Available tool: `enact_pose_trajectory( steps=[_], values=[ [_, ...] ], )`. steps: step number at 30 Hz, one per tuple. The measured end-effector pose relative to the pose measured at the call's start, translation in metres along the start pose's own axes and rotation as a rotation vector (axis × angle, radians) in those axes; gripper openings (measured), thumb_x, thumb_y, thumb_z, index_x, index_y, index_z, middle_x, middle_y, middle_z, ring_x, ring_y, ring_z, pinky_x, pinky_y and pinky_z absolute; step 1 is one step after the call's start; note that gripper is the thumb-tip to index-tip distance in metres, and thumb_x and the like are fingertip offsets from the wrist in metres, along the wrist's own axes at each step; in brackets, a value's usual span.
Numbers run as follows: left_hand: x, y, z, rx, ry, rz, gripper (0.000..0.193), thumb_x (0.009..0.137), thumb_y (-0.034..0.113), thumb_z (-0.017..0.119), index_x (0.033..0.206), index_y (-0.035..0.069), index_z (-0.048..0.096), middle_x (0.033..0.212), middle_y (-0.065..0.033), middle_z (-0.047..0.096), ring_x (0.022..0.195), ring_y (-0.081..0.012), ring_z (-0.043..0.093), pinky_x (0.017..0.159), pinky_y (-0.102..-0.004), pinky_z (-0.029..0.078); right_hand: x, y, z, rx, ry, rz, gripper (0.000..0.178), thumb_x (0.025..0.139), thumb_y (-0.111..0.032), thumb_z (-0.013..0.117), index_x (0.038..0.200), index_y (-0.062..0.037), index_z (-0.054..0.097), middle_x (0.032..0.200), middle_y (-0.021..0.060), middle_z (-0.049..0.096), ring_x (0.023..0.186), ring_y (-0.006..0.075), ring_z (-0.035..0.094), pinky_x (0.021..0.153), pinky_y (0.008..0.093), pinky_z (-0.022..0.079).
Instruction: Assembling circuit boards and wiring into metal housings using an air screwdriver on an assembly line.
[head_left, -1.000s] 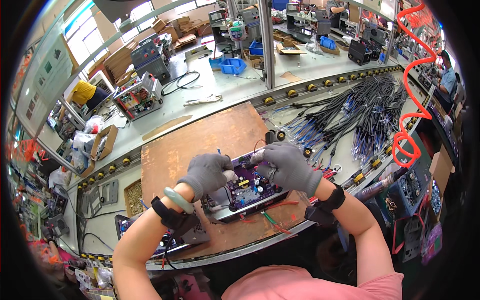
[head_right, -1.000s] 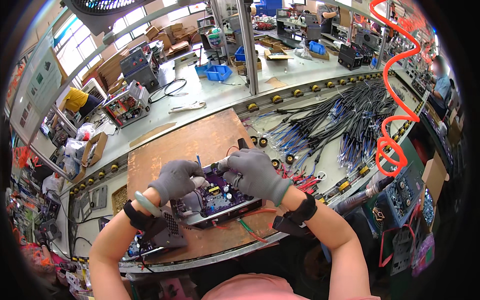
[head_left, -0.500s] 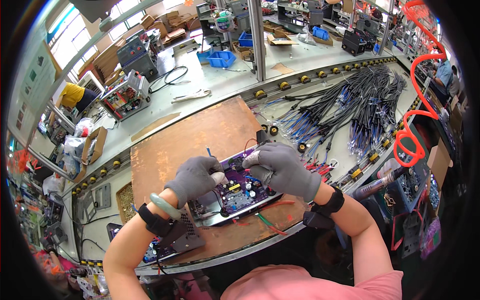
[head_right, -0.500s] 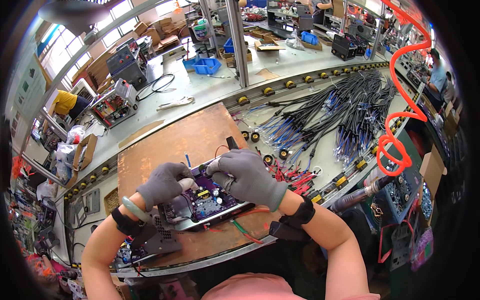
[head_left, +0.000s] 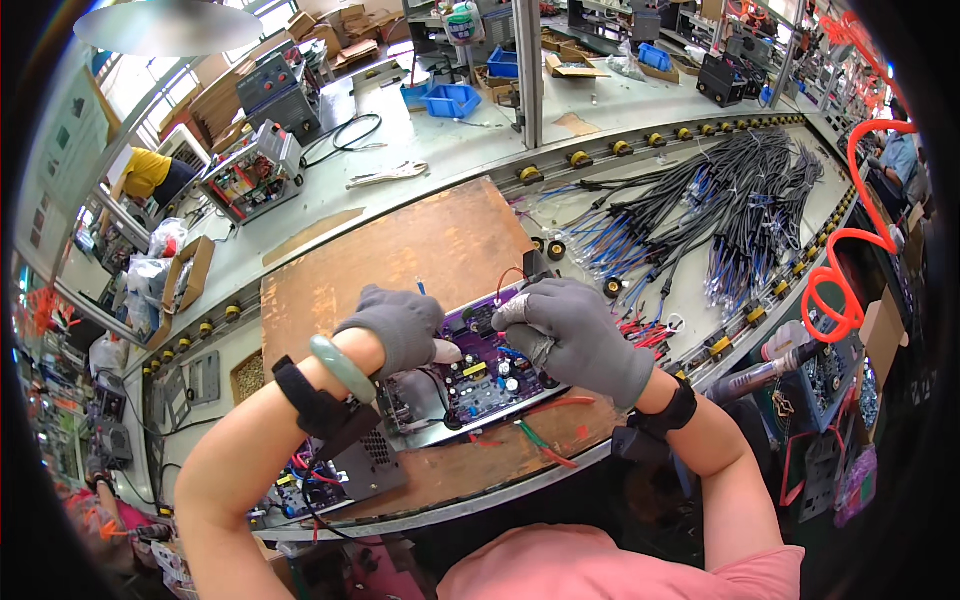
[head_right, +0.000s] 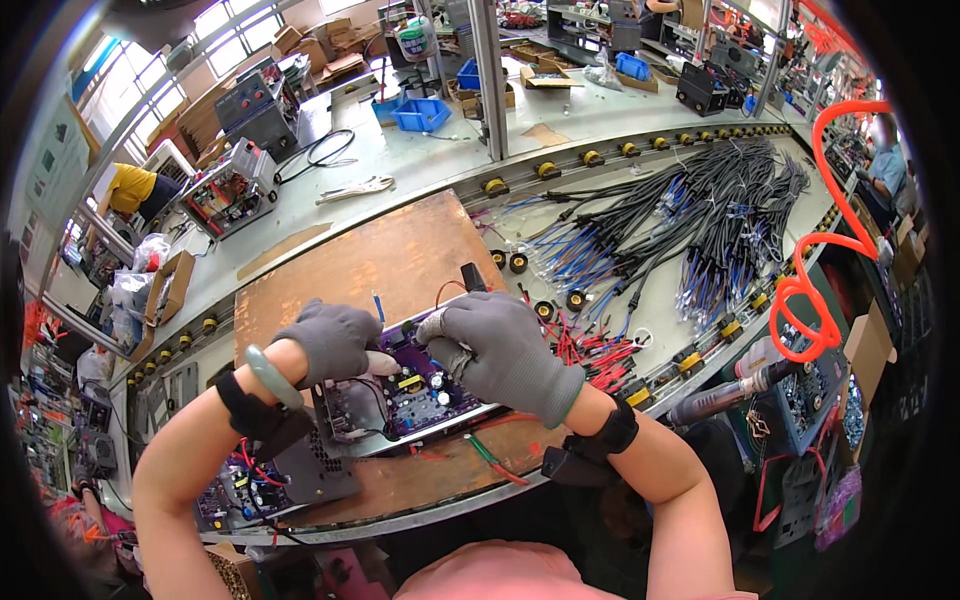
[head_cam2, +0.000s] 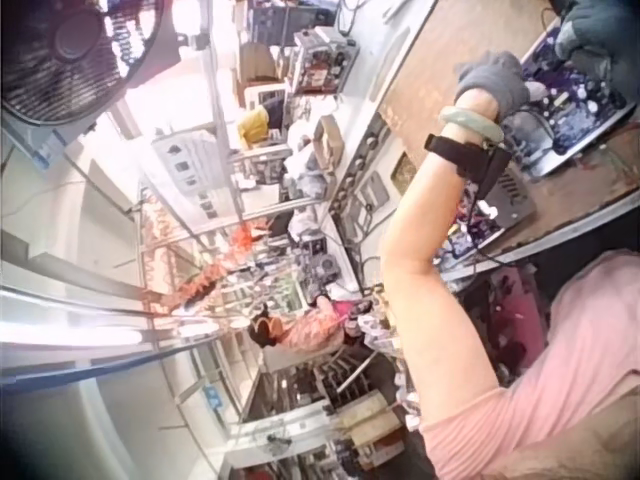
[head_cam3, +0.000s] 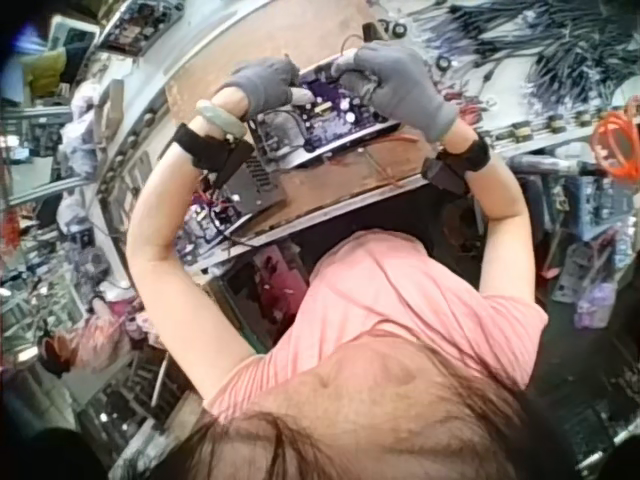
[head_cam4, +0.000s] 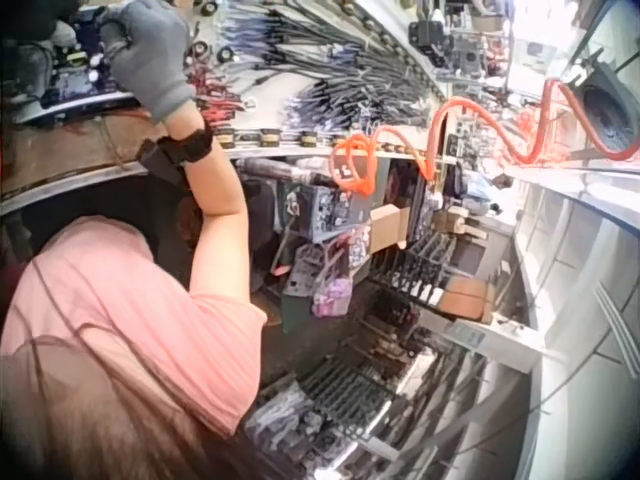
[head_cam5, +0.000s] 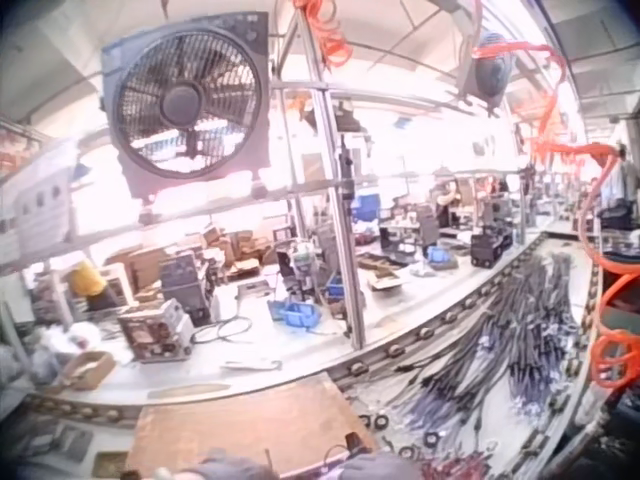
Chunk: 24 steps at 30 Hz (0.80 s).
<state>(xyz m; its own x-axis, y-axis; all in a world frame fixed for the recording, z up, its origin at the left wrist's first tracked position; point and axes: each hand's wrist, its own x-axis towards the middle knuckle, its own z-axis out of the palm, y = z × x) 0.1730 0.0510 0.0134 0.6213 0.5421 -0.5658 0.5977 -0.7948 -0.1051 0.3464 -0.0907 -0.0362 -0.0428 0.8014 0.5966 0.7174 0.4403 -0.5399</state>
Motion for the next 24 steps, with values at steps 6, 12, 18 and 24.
enact_pose_trajectory(
  steps=[6, 12, 18, 24],
  values=[
    [-0.026, -0.003, 0.037, -0.693, 0.276, -0.043, 0.034, 0.079, 0.033, 0.080, 0.096, 0.004, 0.072, 0.084, -0.0086, 0.070, 0.079, -0.0161, 0.066, 0.069, -0.0340, 0.051, -0.002, -0.003, -0.001, -0.038, -0.050, -0.013, 0.008, 0.078, -0.011, 0.071, 0.086, -0.0105, 0.071, 0.083, 0.0075, 0.069, 0.078, 0.0272, 0.066, 0.070, 0.0388, 0.049],
    [-0.090, -0.002, 0.047, -1.250, 0.387, 0.320, 0.027, 0.096, 0.017, 0.057, 0.114, -0.002, 0.066, 0.094, -0.0022, 0.066, 0.085, -0.0111, 0.059, 0.079, -0.0262, 0.048, 0.005, -0.029, 0.004, 0.220, -0.047, 0.187, 0.014, 0.091, -0.016, 0.063, 0.098, -0.0074, 0.071, 0.083, 0.0156, 0.070, 0.082, 0.0332, 0.069, 0.070, 0.0404, 0.055],
    [-0.089, -0.003, 0.077, -0.345, 0.972, 0.273, 0.025, 0.081, -0.001, 0.062, 0.105, 0.003, 0.068, 0.089, -0.0107, 0.069, 0.085, -0.0298, 0.065, 0.081, -0.0392, 0.051, 0.014, -0.051, 0.078, 0.015, -0.231, 0.157, 0.019, 0.085, -0.019, 0.063, 0.102, -0.0112, 0.069, 0.086, 0.0138, 0.069, 0.082, 0.0346, 0.068, 0.071, 0.0460, 0.054],
    [-0.079, -0.007, 0.076, -0.292, 1.176, 0.123, 0.046, 0.077, -0.003, 0.063, 0.123, 0.003, 0.062, 0.084, -0.0111, 0.069, 0.082, -0.0293, 0.066, 0.081, -0.0387, 0.051, 0.025, -0.047, 0.092, -0.074, -0.128, 0.140, 0.019, 0.088, -0.027, 0.065, 0.097, -0.0108, 0.070, 0.079, 0.0102, 0.067, 0.075, 0.0327, 0.068, 0.065, 0.0442, 0.053]
  ],
)
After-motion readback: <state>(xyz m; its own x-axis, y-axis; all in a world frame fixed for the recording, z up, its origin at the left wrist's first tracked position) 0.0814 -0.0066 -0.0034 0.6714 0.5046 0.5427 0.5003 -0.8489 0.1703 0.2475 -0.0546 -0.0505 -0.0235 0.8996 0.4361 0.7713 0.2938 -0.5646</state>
